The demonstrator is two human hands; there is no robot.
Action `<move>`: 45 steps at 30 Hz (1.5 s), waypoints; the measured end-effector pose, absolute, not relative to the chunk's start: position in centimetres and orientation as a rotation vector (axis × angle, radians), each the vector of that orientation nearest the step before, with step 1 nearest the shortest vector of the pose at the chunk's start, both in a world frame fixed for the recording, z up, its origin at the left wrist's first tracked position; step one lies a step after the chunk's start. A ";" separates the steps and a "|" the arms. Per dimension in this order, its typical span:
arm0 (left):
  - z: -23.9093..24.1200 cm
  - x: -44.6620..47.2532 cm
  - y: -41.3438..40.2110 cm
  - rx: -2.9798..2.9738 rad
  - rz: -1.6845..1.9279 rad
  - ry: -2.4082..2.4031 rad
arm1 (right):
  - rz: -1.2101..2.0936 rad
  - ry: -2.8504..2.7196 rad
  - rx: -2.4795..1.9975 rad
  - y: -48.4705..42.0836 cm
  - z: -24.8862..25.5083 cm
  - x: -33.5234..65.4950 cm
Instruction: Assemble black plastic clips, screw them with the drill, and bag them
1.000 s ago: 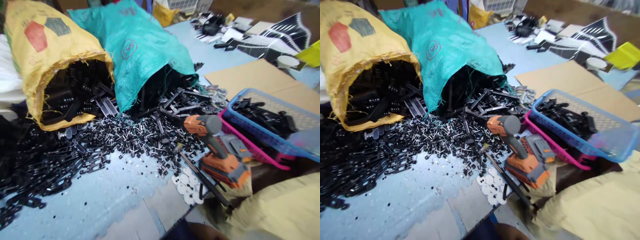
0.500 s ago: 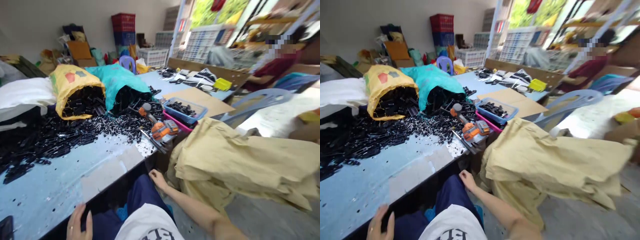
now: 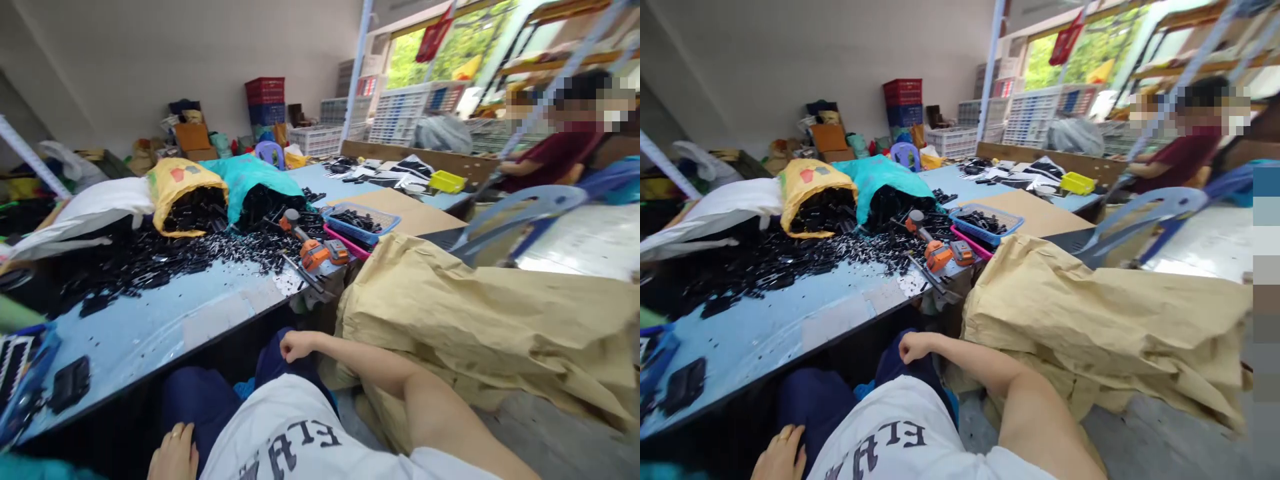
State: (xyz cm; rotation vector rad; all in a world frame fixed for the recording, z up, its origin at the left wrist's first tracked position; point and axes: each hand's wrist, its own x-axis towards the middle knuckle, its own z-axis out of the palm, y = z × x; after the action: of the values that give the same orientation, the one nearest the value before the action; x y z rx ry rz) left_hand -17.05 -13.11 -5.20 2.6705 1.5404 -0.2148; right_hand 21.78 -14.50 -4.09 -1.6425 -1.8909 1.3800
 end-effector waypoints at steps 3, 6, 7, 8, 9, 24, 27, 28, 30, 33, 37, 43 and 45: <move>-3.3 -16.7 -14.3 2.693 -0.245 1.581 | 1.616 -1.844 -1.513 -15.7 -4.6 21.9; -2.0 -16.1 -14.7 2.667 -0.245 1.594 | 1.791 -1.787 -1.421 -17.5 -4.9 21.4; -1.8 -15.9 -14.6 2.647 -0.235 1.609 | 1.817 -1.770 -1.409 -17.9 -4.9 21.2; -1.7 -15.8 -14.3 2.616 -0.216 1.625 | 1.832 -1.759 -1.404 -18.1 -4.9 21.1; -1.6 -15.8 -14.0 2.571 -0.178 1.642 | 1.840 -1.758 -1.401 -18.0 -4.8 20.9; -3.4 -16.5 -13.7 2.509 -0.063 1.647 | 1.433 -2.175 -1.455 -13.4 -0.9 15.0; -3.4 -16.8 -13.0 2.532 -0.069 1.625 | 1.434 -2.273 -1.382 -12.8 -0.9 13.9; -3.3 -17.1 -12.9 2.496 -0.029 1.627 | 1.428 -2.296 -1.351 -12.6 -1.0 13.5; -3.1 -18.0 -13.0 2.388 0.029 1.638 | 1.420 -2.324 -1.306 -11.9 -1.0 12.6; -2.8 -19.7 -13.3 2.251 0.029 1.625 | 1.444 -2.348 -1.253 -11.1 -1.1 11.0; -2.8 -21.2 -14.1 2.075 0.035 1.531 | 1.492 -2.400 -1.164 -11.0 -1.3 8.9; -3.3 -21.1 -16.7 1.871 0.008 1.323 | 1.503 -2.428 -1.099 -11.1 -1.6 8.2; -3.2 -20.7 -16.7 1.850 -0.006 1.295 | 1.541 -2.364 -1.127 -11.0 -1.3 8.7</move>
State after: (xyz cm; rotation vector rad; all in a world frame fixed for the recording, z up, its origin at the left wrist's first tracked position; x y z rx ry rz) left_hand -20.66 -16.74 -3.24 1.8503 1.2952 -0.0064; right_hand 8.69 -11.02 -1.31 -1.1266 -2.3639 1.5411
